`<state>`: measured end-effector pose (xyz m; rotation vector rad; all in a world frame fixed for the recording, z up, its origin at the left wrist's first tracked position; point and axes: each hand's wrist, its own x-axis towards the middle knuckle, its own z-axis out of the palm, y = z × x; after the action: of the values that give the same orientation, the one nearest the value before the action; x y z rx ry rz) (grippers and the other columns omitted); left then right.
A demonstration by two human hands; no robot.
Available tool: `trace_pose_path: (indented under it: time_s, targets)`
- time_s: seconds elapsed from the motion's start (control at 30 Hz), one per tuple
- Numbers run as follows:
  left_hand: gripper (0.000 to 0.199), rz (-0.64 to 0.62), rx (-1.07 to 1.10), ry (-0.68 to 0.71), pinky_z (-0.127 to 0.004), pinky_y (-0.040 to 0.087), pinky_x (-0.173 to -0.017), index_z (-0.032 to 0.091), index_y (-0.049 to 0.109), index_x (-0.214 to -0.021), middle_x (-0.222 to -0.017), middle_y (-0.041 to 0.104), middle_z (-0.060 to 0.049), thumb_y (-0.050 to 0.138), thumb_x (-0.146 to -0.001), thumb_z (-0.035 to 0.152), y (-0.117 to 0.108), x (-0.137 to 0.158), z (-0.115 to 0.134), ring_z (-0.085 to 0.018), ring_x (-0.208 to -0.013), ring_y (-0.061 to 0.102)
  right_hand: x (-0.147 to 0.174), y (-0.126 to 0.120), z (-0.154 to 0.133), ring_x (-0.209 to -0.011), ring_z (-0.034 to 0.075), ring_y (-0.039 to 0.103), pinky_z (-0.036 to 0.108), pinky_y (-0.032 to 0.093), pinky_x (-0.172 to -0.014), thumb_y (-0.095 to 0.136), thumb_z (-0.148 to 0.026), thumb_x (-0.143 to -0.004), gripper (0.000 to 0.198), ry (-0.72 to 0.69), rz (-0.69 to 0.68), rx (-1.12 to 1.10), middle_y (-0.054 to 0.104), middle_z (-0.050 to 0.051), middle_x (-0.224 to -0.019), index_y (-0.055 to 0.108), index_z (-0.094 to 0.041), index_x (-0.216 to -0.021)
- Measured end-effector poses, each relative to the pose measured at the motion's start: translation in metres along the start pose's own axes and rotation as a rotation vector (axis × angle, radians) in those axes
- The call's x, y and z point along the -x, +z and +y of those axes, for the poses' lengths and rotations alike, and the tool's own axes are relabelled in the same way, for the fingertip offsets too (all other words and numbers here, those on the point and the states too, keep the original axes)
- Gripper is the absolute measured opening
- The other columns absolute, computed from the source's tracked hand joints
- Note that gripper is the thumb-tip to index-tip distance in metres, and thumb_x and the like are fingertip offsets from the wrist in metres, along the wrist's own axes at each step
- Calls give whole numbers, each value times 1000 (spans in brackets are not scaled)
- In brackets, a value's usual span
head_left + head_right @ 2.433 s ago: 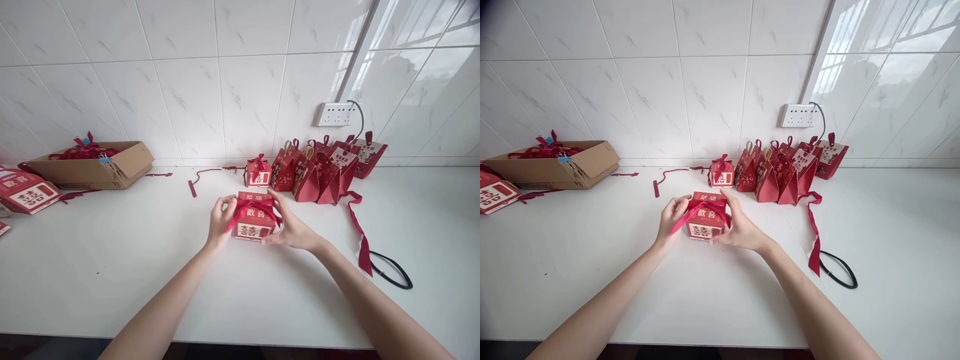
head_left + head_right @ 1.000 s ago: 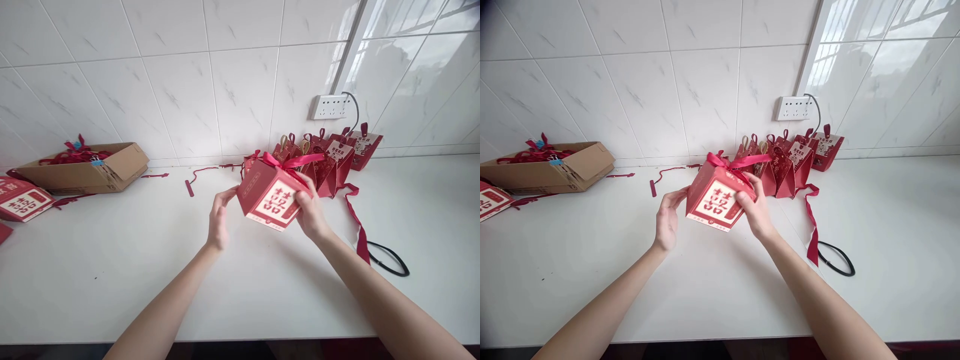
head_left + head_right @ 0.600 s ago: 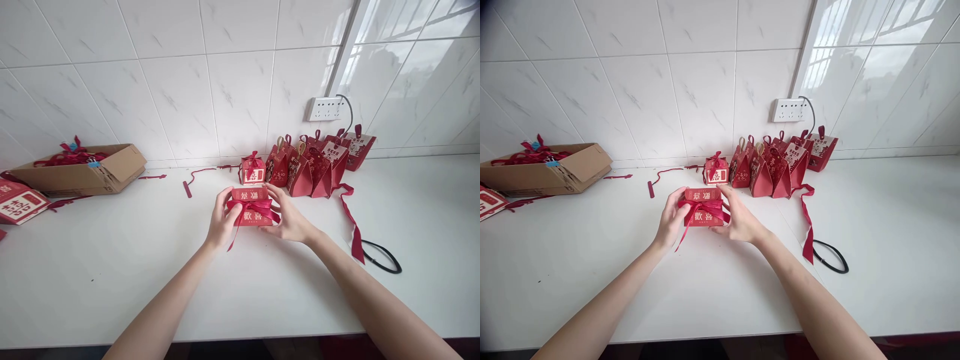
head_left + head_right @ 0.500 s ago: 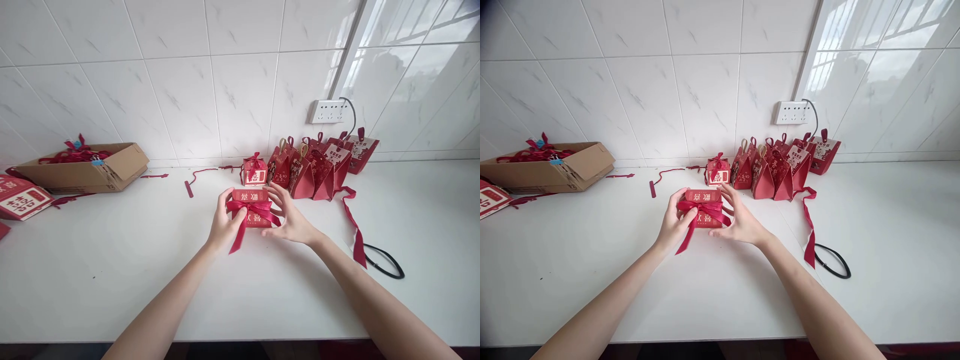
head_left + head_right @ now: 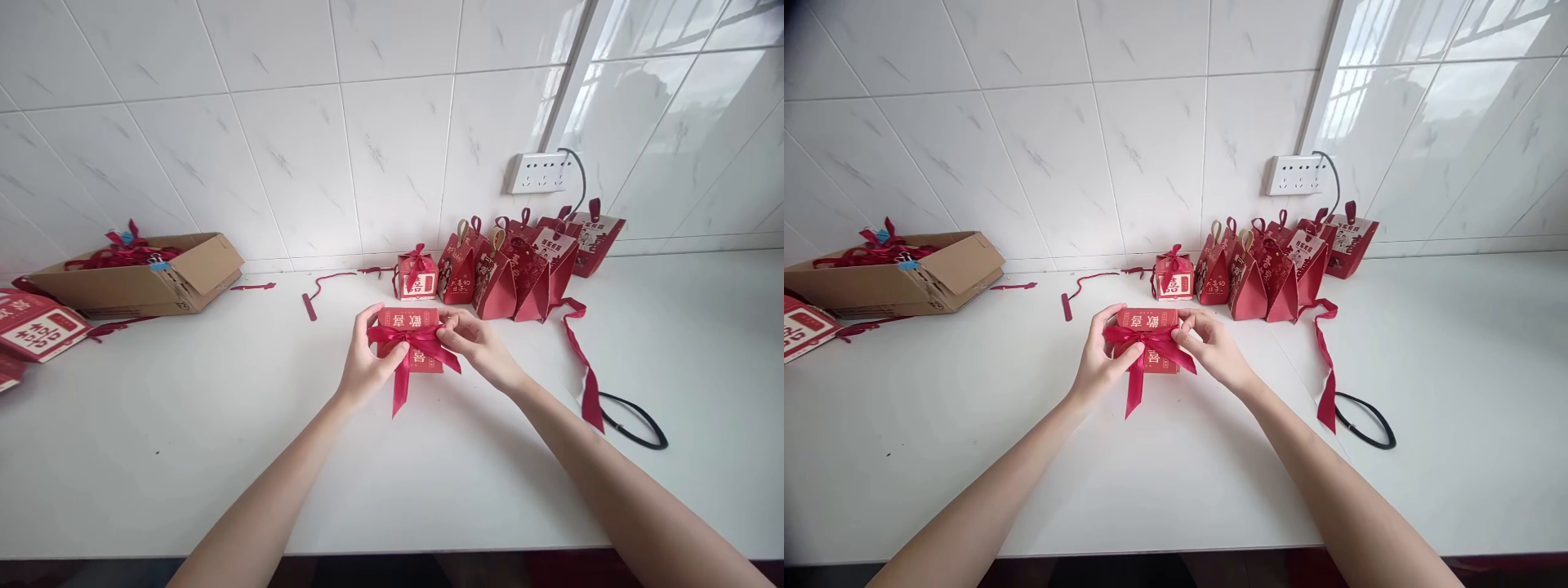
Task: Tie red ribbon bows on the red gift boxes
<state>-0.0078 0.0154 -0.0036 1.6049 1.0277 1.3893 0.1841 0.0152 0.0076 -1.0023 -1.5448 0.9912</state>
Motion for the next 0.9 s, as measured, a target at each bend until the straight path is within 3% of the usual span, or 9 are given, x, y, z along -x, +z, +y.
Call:
trace_pose_path:
  time_s: [0.2,0.4,0.53,0.73,0.9]
  targets:
    - [52,0,-26,119,-42,42,-100,25,40,-114,-133,43,-10,69,-71,25,-1,0,-4,-24,-126,44,0,-1,-1,-118,28,49,44,39,-97,68,-53,-69,37,-16,88,84,56,9,-119,53,-20,-64]
    - [20,-32,68,97,-38,45,-96,22,42,-87,-133,46,-9,55,-84,38,-4,-5,-8,-22,-121,49,-1,-3,-4,-112,29,55,46,42,-94,68,-53,-71,38,31,53,-69,57,9,-120,52,-20,-64]
    - [25,-5,-44,105,-35,45,-94,20,45,-72,-128,50,-8,51,-86,39,-5,-7,-5,-22,-120,49,-1,-3,-3,-116,29,52,47,41,-95,68,-55,-70,39,39,74,-46,58,10,-118,51,-20,-64]
    - [23,7,-103,124,-34,45,-93,21,43,-74,-128,51,-8,46,-89,39,-3,-6,-4,-20,-121,48,-1,-3,-3,-122,30,47,46,43,-94,64,-59,-72,42,30,47,-45,56,11,-121,50,-20,-66]
    - [23,19,-174,127,-33,45,-89,21,43,-76,-128,52,-10,44,-90,39,-2,-6,-4,-20,-116,52,-1,-2,-2,-115,29,54,44,47,-90,63,-59,-73,42,62,27,-103,52,11,-129,49,-20,-67]
